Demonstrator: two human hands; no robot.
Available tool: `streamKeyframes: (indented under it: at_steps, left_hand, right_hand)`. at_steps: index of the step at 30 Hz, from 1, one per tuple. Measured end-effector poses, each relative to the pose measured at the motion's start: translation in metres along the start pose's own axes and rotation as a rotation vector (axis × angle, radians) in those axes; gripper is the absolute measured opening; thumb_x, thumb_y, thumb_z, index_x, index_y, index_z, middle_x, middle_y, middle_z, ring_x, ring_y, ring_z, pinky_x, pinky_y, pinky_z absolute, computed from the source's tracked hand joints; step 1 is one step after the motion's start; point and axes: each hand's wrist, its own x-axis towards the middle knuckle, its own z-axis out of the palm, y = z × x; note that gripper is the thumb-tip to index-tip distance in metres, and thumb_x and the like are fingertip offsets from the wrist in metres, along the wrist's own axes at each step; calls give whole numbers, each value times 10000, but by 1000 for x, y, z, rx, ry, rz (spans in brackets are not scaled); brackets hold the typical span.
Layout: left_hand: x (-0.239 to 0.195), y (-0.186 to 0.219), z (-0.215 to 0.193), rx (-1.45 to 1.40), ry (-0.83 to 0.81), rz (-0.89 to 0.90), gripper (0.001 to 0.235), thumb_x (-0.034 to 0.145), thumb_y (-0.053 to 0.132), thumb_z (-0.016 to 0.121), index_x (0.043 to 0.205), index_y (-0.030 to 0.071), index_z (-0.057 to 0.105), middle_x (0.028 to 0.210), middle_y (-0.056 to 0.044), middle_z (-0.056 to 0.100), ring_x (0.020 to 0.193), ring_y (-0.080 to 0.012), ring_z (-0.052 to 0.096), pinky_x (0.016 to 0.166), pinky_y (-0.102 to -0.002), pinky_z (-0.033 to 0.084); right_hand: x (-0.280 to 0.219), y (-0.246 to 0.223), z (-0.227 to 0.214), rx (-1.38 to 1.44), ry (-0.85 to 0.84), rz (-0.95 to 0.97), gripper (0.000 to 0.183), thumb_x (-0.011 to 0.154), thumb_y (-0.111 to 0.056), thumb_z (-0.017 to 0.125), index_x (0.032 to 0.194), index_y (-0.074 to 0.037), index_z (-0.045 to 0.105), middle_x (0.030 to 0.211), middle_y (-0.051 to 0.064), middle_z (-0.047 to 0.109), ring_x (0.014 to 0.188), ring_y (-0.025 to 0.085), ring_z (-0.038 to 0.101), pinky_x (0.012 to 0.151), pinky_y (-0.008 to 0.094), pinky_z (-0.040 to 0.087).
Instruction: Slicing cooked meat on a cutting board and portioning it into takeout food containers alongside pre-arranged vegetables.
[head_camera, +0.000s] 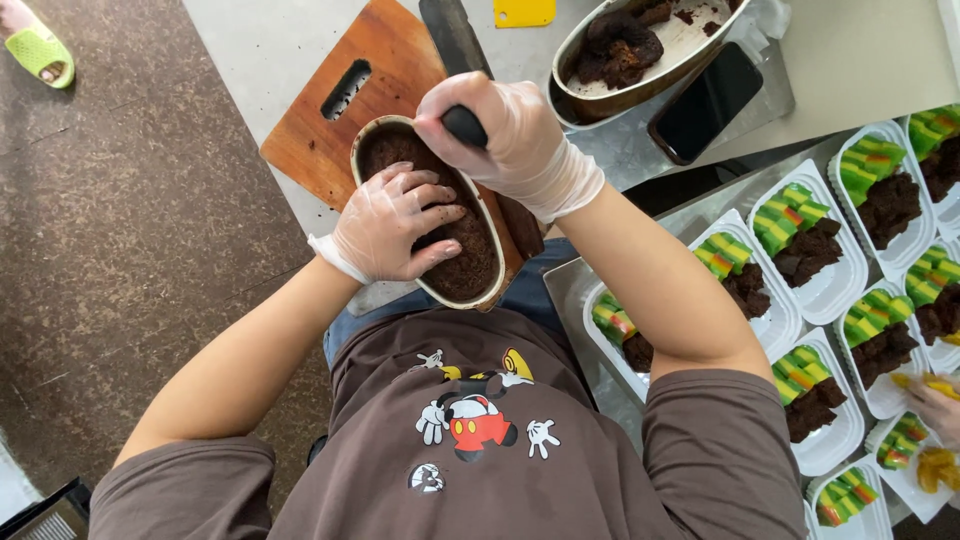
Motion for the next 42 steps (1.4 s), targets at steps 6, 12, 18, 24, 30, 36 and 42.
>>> streamKeyframes:
  at_steps: [6, 12, 18, 24, 30, 36, 42]
  left_hand:
    - [0, -1, -1, 4, -7, -10, 380, 893, 466, 726, 1114, 162, 784, 1169, -63, 713, 1168, -283, 632, 1102, -520, 453]
    - [-2, -1, 1, 16, -5, -21, 378, 897, 469, 718, 1115, 168, 784, 1173, -58, 717, 1168, -275, 635, 1108, -513, 457]
    - [-3, -3, 4, 18, -3, -19, 387, 894, 478, 720, 1115, 166, 782, 1171, -56, 716, 1164, -278, 635, 1105, -512, 467]
    - [-2, -3, 3, 7, 13, -9, 388, 883, 464, 731, 1112, 155, 779, 1171, -60, 715, 1189, -281, 635, 1085, -508, 475]
    - [0, -4, 1, -8, 16, -5, 376, 889, 450, 737, 1105, 145, 779, 1164, -59, 716, 1184, -277, 640, 1075, -500, 485]
    - [0, -2, 0, -13, 12, -8, 352, 885, 432, 743, 1092, 149, 779, 1154, -52, 717, 1184, -276, 636, 1077, -498, 482]
    - [3, 7, -4, -53, 15, -22, 311, 912, 376, 735, 1120, 148, 768, 1177, -58, 701, 1191, -291, 623, 1093, -487, 481]
  right_hand:
    - [-9, -4, 0, 2, 4, 66, 247, 1066, -75, 762, 1130, -47, 526, 952, 53, 724, 795, 220, 754, 693, 290, 596]
    - [-18, -12, -7, 15, -13, 130, 251, 1060, -59, 765, 1133, -38, 526, 941, 74, 709, 789, 242, 751, 694, 313, 594]
    - [-25, -25, -13, -51, -8, 163, 263, 1025, -48, 783, 1099, -29, 531, 930, 76, 709, 761, 253, 742, 660, 319, 577]
    - [-31, -34, -14, -67, 59, 222, 227, 1031, -24, 755, 1096, -30, 537, 941, 83, 710, 772, 250, 741, 699, 330, 591]
    - [-39, -45, -19, -97, 82, 272, 234, 1020, -28, 767, 1085, -24, 542, 915, 85, 706, 747, 255, 730, 681, 341, 575]
    - [-63, -68, -29, -49, 125, 445, 210, 1011, -32, 748, 1083, -24, 551, 915, 88, 704, 757, 215, 738, 699, 310, 578]
    - [-84, -98, -40, 120, 371, 669, 139, 1068, -21, 689, 1093, -33, 552, 946, 85, 710, 783, 123, 692, 709, 264, 576]
